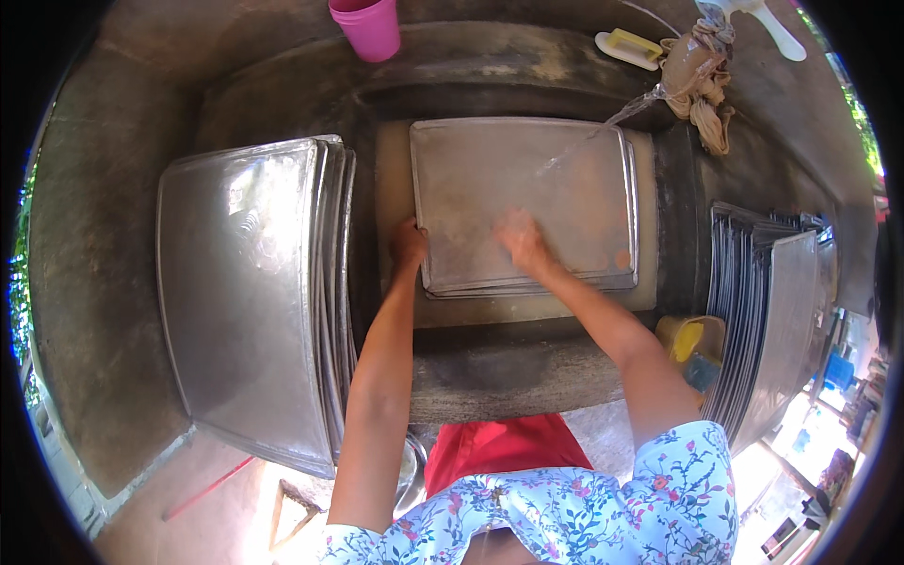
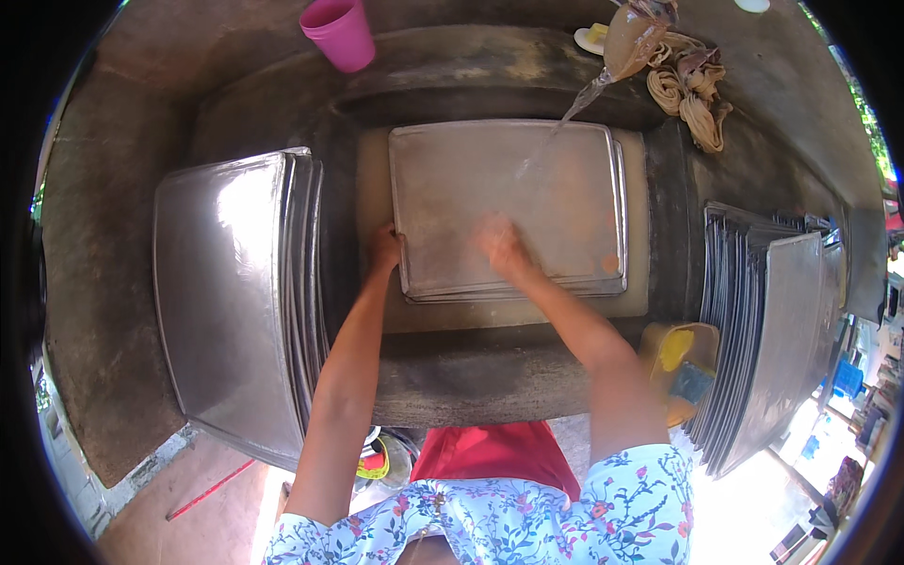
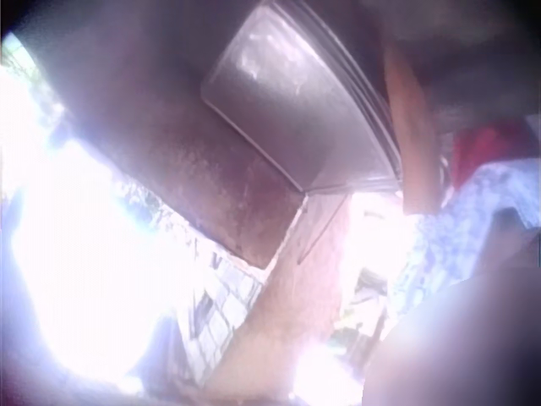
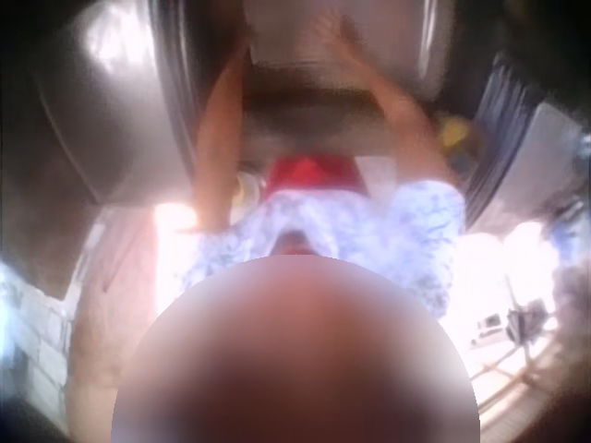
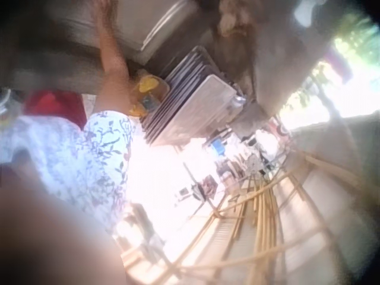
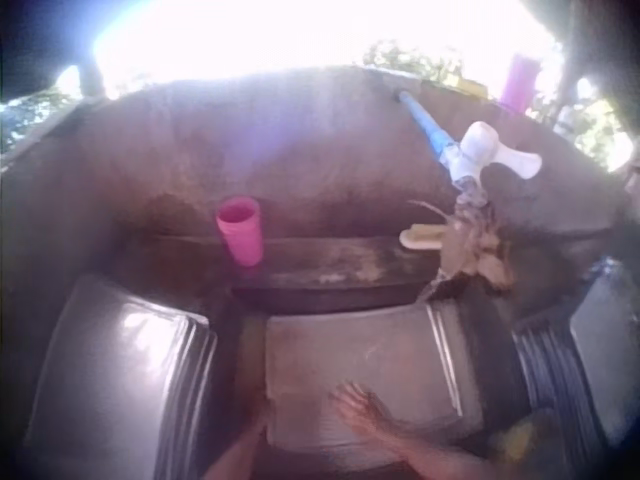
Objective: The person washes multiple metal trays in a concrete sink using a scrubber and running water. They scrub each tray, rinse it, and place it into a stack of clean trays. The process is repeated for several trays.
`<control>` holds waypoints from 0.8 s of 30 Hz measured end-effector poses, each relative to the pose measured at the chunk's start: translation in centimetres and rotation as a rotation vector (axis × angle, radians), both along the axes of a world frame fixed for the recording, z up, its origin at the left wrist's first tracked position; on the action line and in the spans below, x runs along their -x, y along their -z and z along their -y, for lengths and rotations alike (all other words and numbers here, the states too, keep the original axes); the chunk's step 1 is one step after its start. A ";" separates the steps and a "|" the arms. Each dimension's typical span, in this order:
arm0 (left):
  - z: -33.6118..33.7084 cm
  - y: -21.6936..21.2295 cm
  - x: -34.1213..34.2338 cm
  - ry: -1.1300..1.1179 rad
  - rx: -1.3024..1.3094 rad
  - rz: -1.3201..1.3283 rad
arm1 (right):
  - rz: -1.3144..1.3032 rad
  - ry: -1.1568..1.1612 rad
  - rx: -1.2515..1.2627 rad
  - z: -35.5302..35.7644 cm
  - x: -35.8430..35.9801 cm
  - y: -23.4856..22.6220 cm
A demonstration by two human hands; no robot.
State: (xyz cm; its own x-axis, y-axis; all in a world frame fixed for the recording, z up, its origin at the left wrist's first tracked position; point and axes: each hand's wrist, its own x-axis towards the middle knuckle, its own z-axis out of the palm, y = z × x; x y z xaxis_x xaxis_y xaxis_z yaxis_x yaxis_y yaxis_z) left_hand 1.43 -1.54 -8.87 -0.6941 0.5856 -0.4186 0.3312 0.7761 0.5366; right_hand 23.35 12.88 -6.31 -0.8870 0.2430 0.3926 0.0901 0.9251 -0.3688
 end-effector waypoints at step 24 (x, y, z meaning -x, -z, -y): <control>-1.0 -1.5 -2.1 -0.056 0.007 -0.124 | -0.221 0.710 0.028 -13.9 4.0 4.3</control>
